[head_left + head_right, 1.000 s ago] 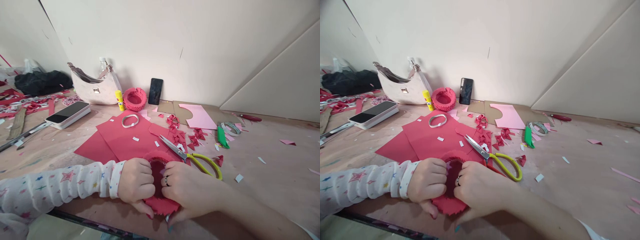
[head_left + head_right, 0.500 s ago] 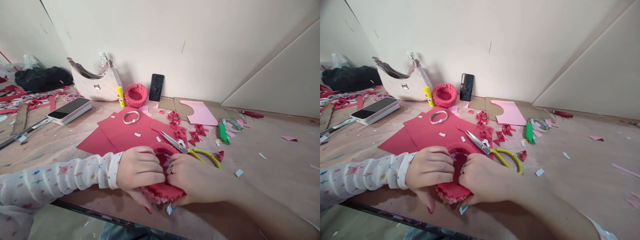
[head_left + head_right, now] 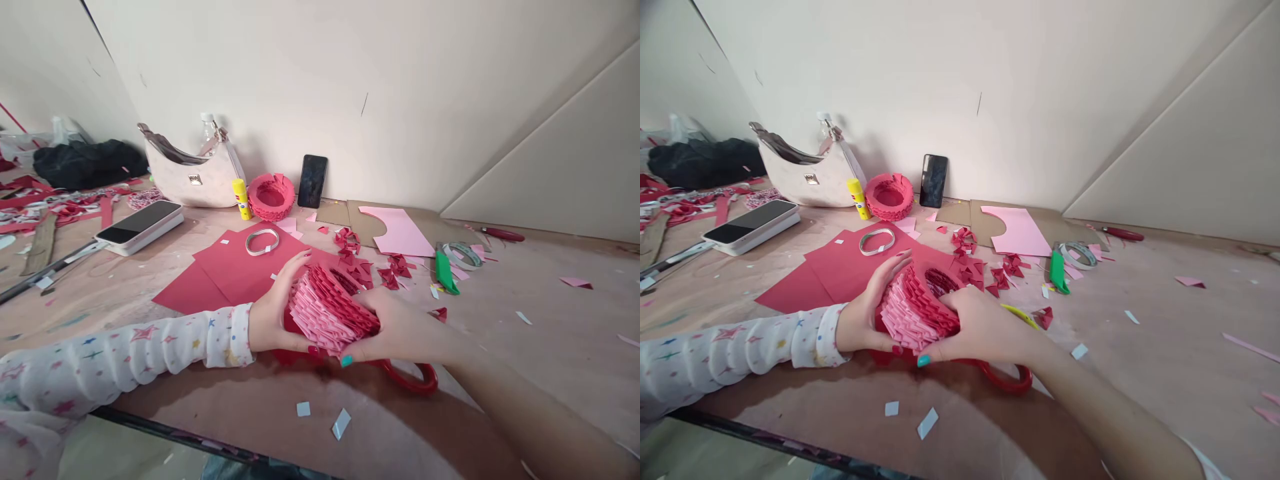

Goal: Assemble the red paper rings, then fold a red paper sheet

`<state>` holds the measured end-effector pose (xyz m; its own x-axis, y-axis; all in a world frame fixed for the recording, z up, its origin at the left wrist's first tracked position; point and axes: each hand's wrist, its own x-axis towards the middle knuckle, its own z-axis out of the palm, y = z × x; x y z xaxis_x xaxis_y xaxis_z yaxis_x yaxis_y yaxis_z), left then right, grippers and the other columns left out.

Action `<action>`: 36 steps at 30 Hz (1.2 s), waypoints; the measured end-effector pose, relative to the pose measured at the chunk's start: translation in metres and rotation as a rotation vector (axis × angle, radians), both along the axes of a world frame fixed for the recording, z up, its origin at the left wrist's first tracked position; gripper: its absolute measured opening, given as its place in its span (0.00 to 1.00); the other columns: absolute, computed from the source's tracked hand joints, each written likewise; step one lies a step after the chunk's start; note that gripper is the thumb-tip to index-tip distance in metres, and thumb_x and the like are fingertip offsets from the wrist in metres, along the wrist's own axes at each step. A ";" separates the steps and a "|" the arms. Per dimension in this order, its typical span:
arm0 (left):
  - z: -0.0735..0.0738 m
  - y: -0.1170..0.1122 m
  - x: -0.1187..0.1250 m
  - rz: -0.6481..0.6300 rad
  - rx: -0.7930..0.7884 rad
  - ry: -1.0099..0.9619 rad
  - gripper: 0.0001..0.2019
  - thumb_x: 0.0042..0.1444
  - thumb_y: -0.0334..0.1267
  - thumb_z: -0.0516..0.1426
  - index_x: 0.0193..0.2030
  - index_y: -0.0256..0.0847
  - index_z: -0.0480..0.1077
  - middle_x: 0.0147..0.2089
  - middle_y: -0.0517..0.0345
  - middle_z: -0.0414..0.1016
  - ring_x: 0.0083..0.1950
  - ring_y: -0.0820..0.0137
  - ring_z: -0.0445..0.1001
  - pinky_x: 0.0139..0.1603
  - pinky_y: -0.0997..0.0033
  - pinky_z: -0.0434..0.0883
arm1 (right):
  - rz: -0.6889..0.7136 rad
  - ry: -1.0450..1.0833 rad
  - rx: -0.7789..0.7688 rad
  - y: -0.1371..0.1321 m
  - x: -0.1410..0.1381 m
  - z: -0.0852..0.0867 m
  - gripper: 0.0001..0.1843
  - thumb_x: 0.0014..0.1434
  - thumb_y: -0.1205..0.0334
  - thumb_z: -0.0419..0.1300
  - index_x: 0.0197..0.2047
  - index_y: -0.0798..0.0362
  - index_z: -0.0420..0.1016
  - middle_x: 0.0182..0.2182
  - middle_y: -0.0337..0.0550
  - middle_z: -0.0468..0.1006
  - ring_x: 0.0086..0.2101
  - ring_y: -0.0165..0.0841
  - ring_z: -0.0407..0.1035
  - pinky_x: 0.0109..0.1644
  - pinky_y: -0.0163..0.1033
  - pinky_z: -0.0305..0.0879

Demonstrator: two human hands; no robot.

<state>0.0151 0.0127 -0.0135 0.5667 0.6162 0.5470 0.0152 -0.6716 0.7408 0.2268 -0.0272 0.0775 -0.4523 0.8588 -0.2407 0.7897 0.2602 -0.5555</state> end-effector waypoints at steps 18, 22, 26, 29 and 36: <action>0.004 -0.004 0.001 0.004 0.087 0.082 0.53 0.38 0.49 0.66 0.66 0.42 0.40 0.66 0.41 0.44 0.65 0.48 0.47 0.62 0.46 0.50 | -0.003 -0.088 0.056 -0.014 -0.013 -0.001 0.14 0.48 0.52 0.58 0.25 0.54 0.65 0.22 0.37 0.71 0.22 0.28 0.62 0.22 0.32 0.49; 0.004 -0.004 0.000 -0.016 0.106 0.089 0.53 0.38 0.48 0.66 0.66 0.42 0.40 0.66 0.40 0.43 0.65 0.48 0.47 0.62 0.46 0.50 | 0.007 -0.100 0.050 -0.013 -0.011 -0.002 0.13 0.47 0.52 0.59 0.26 0.54 0.67 0.23 0.38 0.71 0.22 0.28 0.61 0.22 0.32 0.48; 0.003 -0.003 -0.001 -0.031 0.117 0.089 0.53 0.39 0.50 0.65 0.66 0.42 0.39 0.66 0.40 0.42 0.65 0.48 0.46 0.63 0.47 0.50 | 0.008 -0.098 0.078 -0.014 -0.013 -0.001 0.13 0.47 0.53 0.59 0.23 0.53 0.64 0.20 0.36 0.69 0.21 0.26 0.59 0.22 0.32 0.48; 0.001 -0.004 -0.002 -0.021 0.139 0.092 0.53 0.39 0.50 0.65 0.66 0.41 0.39 0.66 0.40 0.42 0.66 0.48 0.45 0.63 0.47 0.49 | -0.031 -0.120 0.146 -0.016 -0.017 -0.003 0.14 0.47 0.54 0.59 0.21 0.53 0.61 0.19 0.36 0.67 0.19 0.25 0.57 0.21 0.32 0.46; 0.001 -0.003 -0.002 -0.036 0.172 0.102 0.54 0.38 0.51 0.66 0.66 0.43 0.39 0.66 0.39 0.42 0.66 0.47 0.44 0.62 0.45 0.49 | 0.076 -0.169 0.137 -0.016 -0.014 0.000 0.13 0.46 0.53 0.61 0.25 0.53 0.67 0.24 0.39 0.70 0.22 0.29 0.61 0.24 0.32 0.51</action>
<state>0.0126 0.0095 -0.0126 0.6448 0.4970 0.5807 0.0583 -0.7895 0.6110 0.2125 -0.0436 0.0777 -0.4797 0.8538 -0.2023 0.8440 0.3859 -0.3725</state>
